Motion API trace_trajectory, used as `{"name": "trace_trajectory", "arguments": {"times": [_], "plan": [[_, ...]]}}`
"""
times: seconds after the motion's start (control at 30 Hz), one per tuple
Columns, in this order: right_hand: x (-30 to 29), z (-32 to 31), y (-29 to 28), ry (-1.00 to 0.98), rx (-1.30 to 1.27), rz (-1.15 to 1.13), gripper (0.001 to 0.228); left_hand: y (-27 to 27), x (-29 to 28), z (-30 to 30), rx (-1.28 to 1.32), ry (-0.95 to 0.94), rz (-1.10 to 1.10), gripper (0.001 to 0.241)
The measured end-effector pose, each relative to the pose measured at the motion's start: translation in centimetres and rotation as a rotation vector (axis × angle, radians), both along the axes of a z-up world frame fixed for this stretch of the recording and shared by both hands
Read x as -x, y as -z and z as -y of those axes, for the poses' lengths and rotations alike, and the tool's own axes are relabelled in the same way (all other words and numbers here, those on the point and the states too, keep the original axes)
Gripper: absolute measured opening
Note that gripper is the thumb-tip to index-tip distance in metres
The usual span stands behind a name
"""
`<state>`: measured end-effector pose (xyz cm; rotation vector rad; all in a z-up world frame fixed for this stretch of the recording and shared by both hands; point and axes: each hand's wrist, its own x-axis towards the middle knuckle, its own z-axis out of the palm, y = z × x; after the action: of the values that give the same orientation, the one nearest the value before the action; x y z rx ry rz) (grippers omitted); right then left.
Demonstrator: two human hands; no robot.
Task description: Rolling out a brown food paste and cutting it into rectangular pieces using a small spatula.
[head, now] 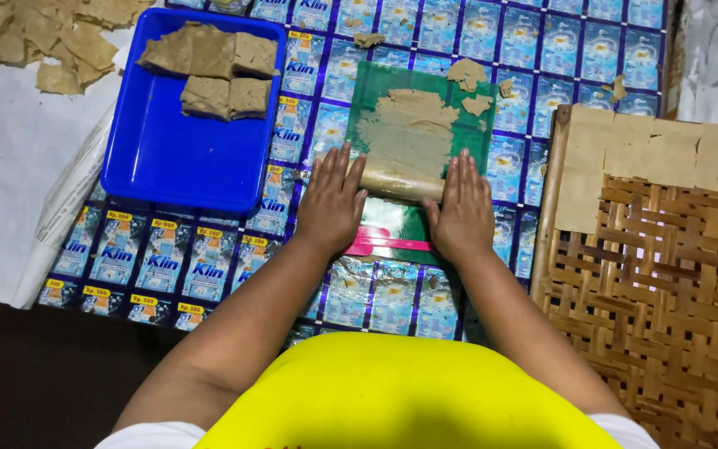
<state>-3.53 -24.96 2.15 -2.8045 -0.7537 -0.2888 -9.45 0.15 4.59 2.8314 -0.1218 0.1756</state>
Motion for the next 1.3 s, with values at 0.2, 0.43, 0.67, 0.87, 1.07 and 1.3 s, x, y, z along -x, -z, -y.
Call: {"name": "trace_trajectory", "arguments": {"times": [0.2, 0.43, 0.67, 0.87, 1.07, 1.3], "plan": [[-7.3, -0.5, -0.4, 0.078, 0.06, -0.219, 0.082, 1.2, -6.6, -0.4, -0.04, -0.039, -0.007, 0.056], [-4.8, -1.1, -1.5, 0.163, 0.071, -0.279, 0.082, 0.4, -5.4, -0.7, -0.048, -0.018, -0.087, 0.056], [1.8, 0.1, -0.4, 0.075, -0.032, -0.116, 0.076, -1.9, 1.7, -0.8, 0.021, 0.097, -0.111, 0.06], [2.3, -0.2, -0.5, 0.156, -0.101, -0.01, 0.065, -1.4, 1.3, -0.9, 0.056, 0.106, -0.093, 0.058], [-3.3, -1.7, 0.7, 0.235, -0.063, 0.099, 0.068, -0.2, -5.7, -0.9, 0.015, 0.051, -0.055, 0.066], [-13.2, -2.7, -1.0, 0.29, -0.007, -0.206, 0.061, -2.2, -16.0, -0.6, -0.046, -0.054, -0.174, 0.063]]}}
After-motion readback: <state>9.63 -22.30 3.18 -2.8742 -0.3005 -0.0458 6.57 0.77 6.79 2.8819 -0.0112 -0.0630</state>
